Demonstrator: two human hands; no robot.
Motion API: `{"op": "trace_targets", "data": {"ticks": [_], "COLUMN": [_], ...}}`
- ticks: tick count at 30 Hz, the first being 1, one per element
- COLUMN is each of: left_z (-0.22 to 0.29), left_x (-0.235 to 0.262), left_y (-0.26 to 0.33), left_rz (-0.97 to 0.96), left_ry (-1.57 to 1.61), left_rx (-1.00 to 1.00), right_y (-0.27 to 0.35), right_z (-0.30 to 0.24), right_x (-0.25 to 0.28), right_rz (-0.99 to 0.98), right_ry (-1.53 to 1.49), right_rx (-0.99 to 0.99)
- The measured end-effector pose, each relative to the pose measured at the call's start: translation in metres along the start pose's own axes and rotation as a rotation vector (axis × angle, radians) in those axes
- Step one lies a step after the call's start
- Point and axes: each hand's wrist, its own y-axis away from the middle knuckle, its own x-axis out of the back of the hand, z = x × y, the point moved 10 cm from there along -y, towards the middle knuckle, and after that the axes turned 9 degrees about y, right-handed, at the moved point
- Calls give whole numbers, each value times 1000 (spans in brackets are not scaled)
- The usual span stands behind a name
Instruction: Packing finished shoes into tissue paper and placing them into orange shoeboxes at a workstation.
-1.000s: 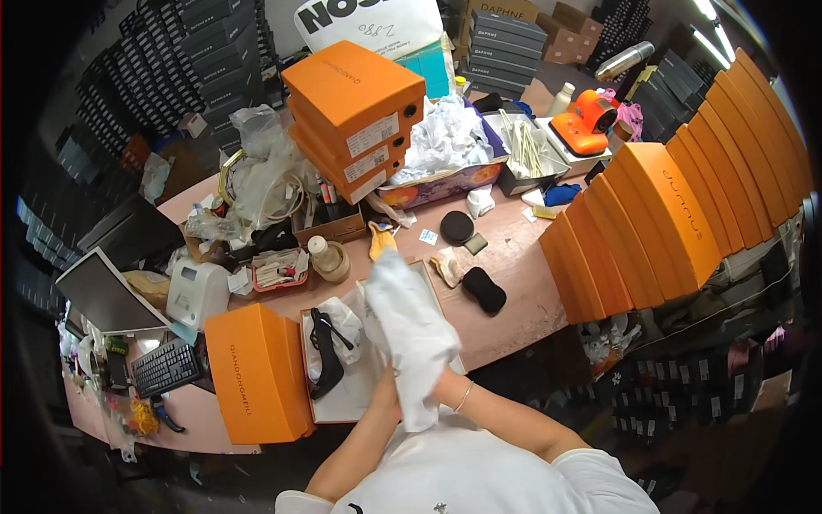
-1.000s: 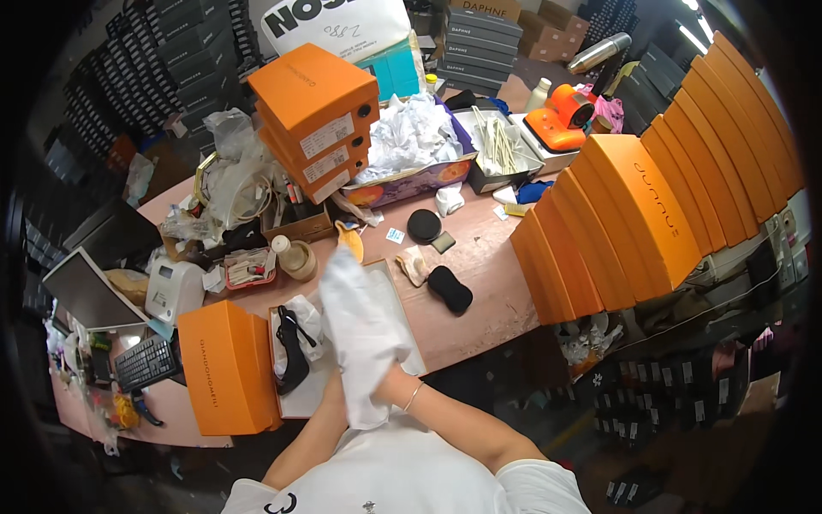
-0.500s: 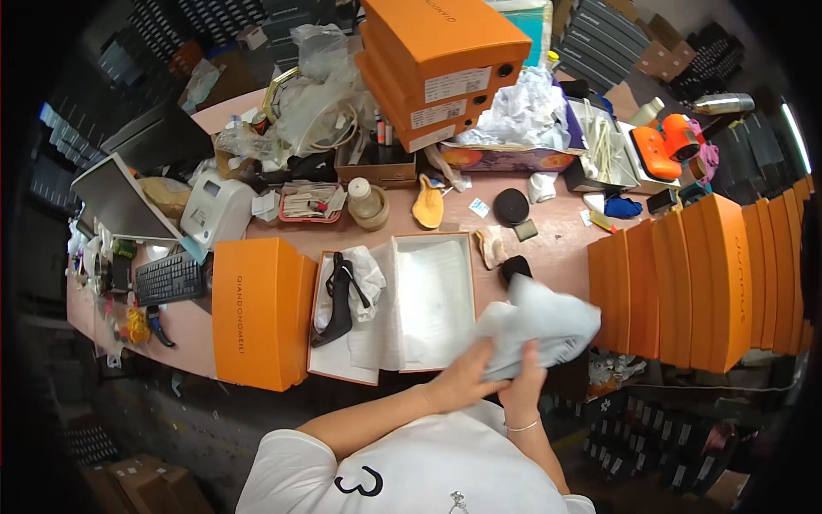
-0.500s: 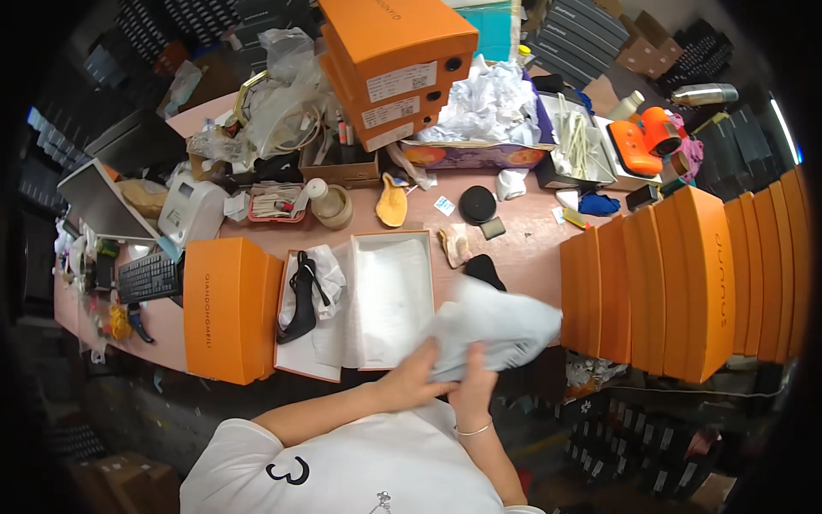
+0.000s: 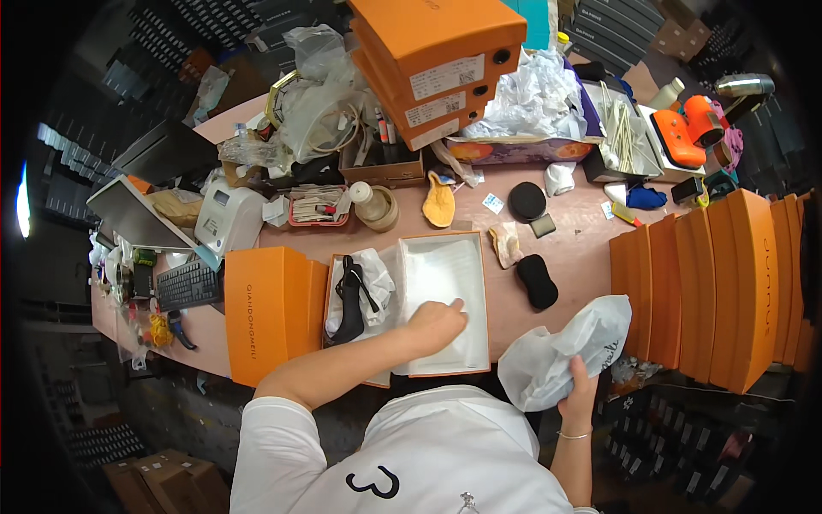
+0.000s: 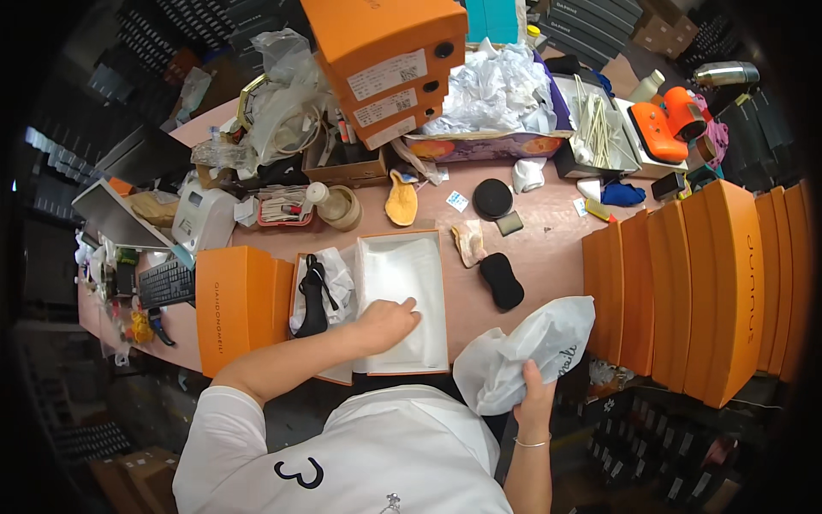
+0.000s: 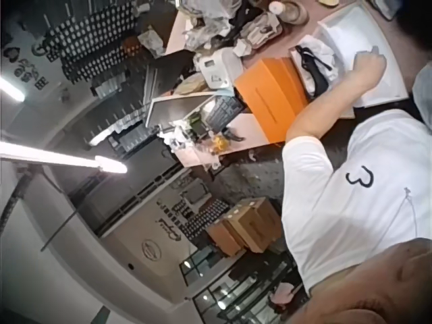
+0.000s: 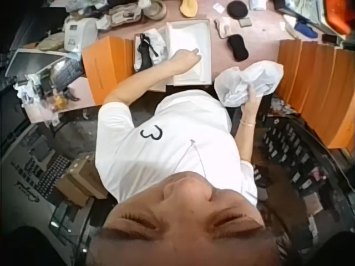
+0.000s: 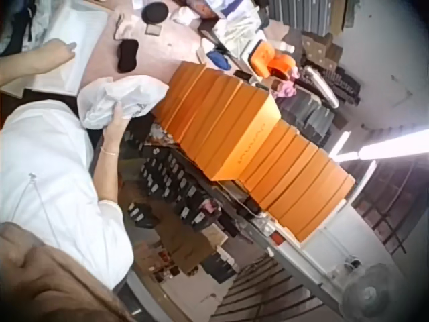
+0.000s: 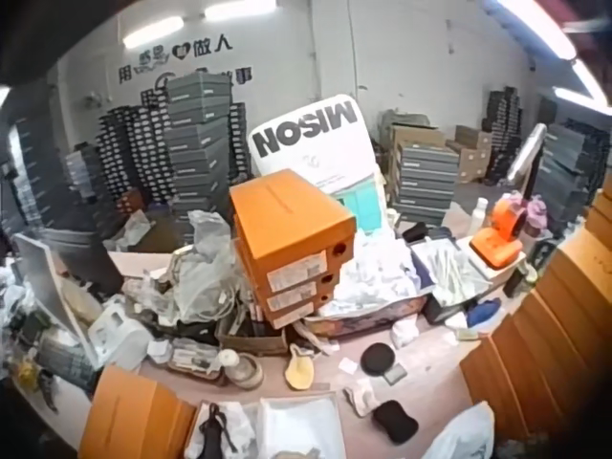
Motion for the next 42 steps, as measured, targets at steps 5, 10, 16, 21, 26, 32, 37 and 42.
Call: {"op": "trace_targets", "data": {"ticks": [5, 10, 16, 21, 26, 32, 37, 42], "left_z": [96, 166, 49, -59, -59, -12, 41, 2], "left_x": [-14, -142, -79, -185, -213, -41, -38, -20], "left_y": [-17, 0, 95, 220, 165, 136, 96, 108], "left_rz": [277, -84, -48, 434, 825, 748, 394, 425], "left_ry": [366, 490, 1000, 2102, 2616, 763, 600, 595], "left_rx": [-376, -594, -130, 939, 831, 187, -201, -66], "right_y": [9, -4, -80, -73, -56, -35, -54, -38], "right_z": [-36, 8, 199, 206, 170, 143, 204, 78], "right_x": [-91, -219, -176, -177, -154, -159, -154, -137], "right_rz": [-434, -773, -530, -665, -685, -615, -628, -517], "right_ry": [18, 461, 1212, 1400, 1614, 1602, 1638, 1057], "right_rx": [-9, -214, 252, 122, 218, 460, 343, 550]}}
